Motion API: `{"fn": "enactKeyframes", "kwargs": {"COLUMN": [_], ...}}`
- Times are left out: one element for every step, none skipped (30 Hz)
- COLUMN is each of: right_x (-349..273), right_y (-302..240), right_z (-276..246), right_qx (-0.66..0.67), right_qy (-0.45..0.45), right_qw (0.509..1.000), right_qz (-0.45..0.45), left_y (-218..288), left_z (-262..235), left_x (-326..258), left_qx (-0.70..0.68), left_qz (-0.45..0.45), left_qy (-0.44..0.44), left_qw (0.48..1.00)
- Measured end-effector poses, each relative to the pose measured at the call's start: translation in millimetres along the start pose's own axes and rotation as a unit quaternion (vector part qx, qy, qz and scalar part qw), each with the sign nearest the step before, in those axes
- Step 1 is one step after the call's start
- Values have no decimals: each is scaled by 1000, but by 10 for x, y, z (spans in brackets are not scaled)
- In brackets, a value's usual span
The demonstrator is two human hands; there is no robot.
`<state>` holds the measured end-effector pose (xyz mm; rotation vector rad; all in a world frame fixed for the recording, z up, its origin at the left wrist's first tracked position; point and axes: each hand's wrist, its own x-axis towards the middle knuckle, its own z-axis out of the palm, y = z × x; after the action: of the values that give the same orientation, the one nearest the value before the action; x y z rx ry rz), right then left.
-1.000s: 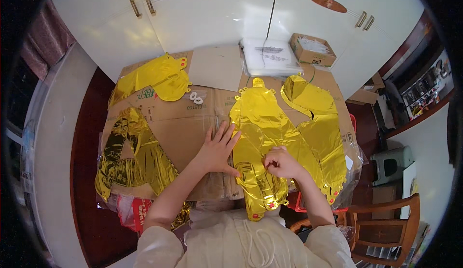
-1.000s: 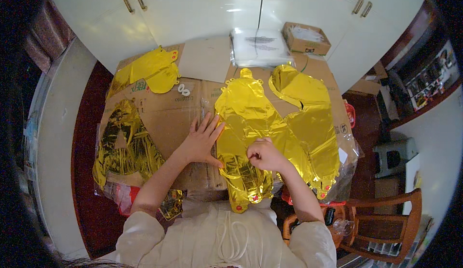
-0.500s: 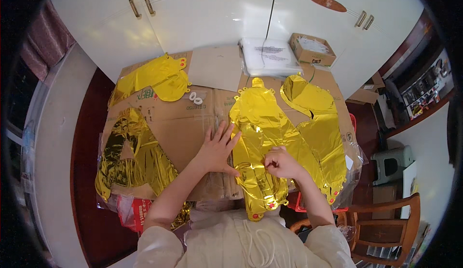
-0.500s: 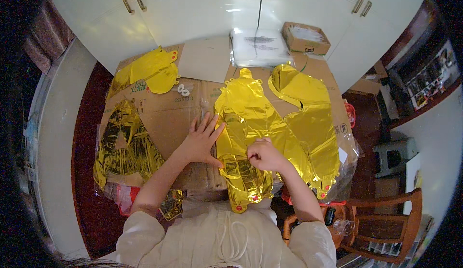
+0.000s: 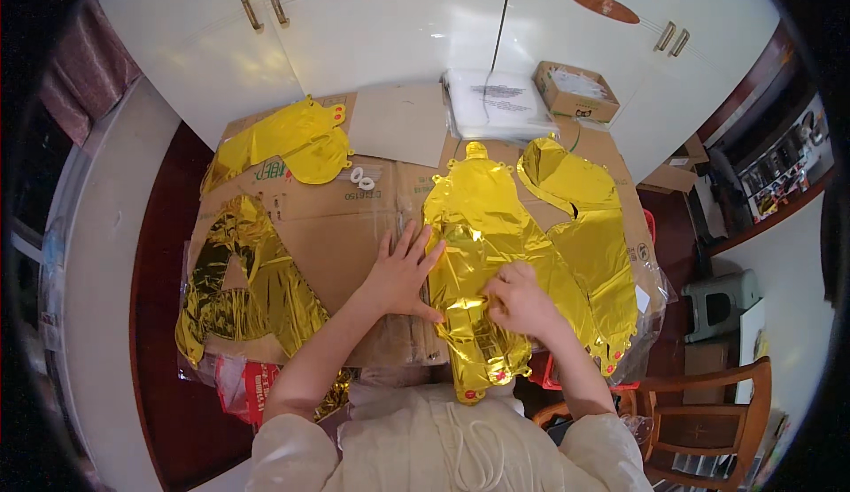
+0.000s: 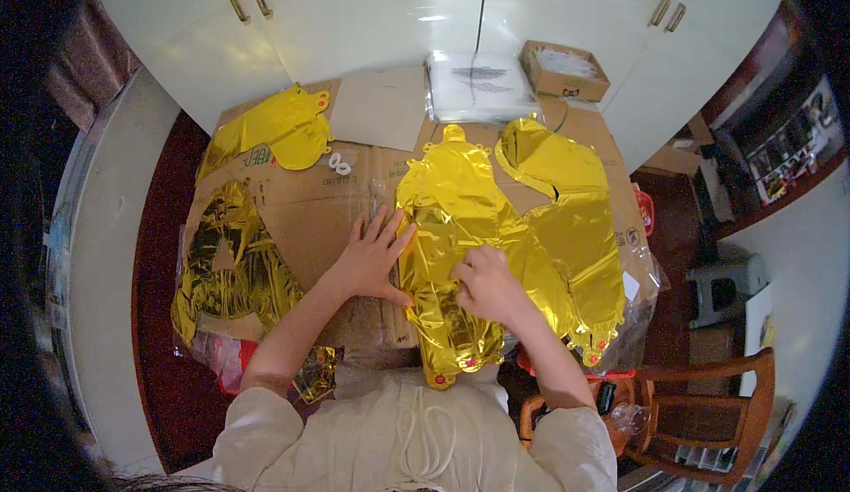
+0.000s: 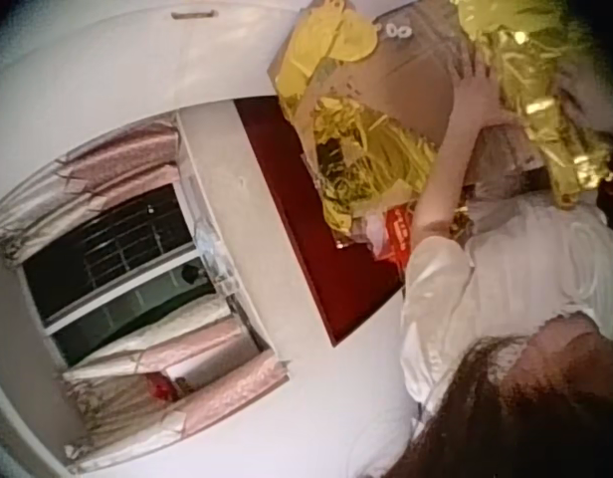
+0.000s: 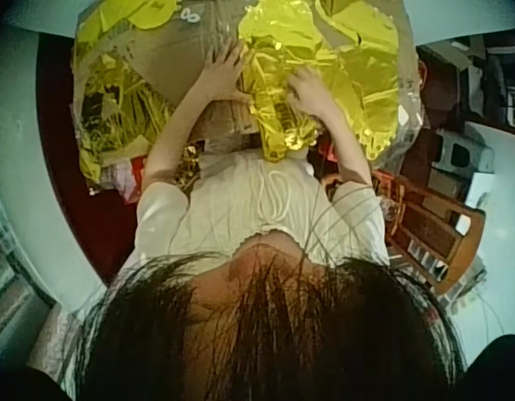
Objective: Folding a large gold foil balloon on a cardboard surface.
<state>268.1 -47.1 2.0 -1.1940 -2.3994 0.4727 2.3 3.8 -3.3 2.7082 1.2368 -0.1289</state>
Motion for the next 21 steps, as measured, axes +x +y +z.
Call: {"fn": "enactKeyframes", "kwargs": {"right_x": [59, 87, 92, 79, 53, 12, -18, -47, -67, -92, -107, -120, -133, -144, -156, -167, -176, -179, -182, -183, -178], "right_y": [-228, -389, -470, -547, -599, -611, -593, -578, -572, -559, -549, -558, -581, -592, -590, -586, -581, -579, -574, -572, -580], "right_z": [-102, -131, -63, 17, 85, 157, 260, 329, 356, 370, 373, 348, 306, 282, 294, 315, 327, 322, 315, 309, 291], "right_qx": [-65, -132, -116, -100, -84, -99, -111, -124, -127, -129, -132, -126, -119, -113, -113, -112, -112, -110, -108, -107, -99], "right_qy": [10, 22, 11, 1, -9, -7, -4, -2, 6, 14, 22, 9, -4, -17, -14, -10, -6, -16, -26, -36, -43], "right_qw": [997, 990, 989, 987, 983, 981, 979, 977, 976, 975, 974, 976, 978, 979, 980, 980, 981, 980, 980, 979, 981], "right_qz": [-30, -52, -91, -127, -164, -164, -169, -173, -177, -181, -184, -179, -174, -168, -165, -162, -159, -162, -166, -170, -164], "left_y": [0, 6, 6, -3, -3, 18, 37, 50, 46, 42, 37, 34, 27, 18, 10, -1, -14, -54, -106, -142, -149], "left_z": [-5, -6, 5, 26, 38, 9, -27, -47, -42, -33, -28, -29, -35, -40, -48, -56, -62, -43, 0, 24, -4], "left_x": [-23, -19, -21, -13, -6, 13, 19, 29, 21, 17, 12, 13, 11, 13, 19, 28, 38, 50, 72, 94, 115], "left_qx": [2, 3, 6, 10, 13, 24, 36, 47, 45, 42, 40, 36, 33, 30, 26, 23, 19, 24, 29, 33, 33], "left_qz": [-9, -9, -8, -5, -2, -2, -7, -11, -13, -14, -15, -14, -13, -12, -15, -17, -19, -28, -37, -45, -50], "left_qy": [-4, -7, -1, 6, 12, 2, -9, -19, -19, -19, -19, -22, -25, -28, -30, -32, -34, -16, 2, 20, 16], "left_qw": [1000, 1000, 1000, 1000, 1000, 1000, 999, 999, 999, 999, 999, 999, 999, 999, 999, 999, 999, 999, 999, 998, 998]}}
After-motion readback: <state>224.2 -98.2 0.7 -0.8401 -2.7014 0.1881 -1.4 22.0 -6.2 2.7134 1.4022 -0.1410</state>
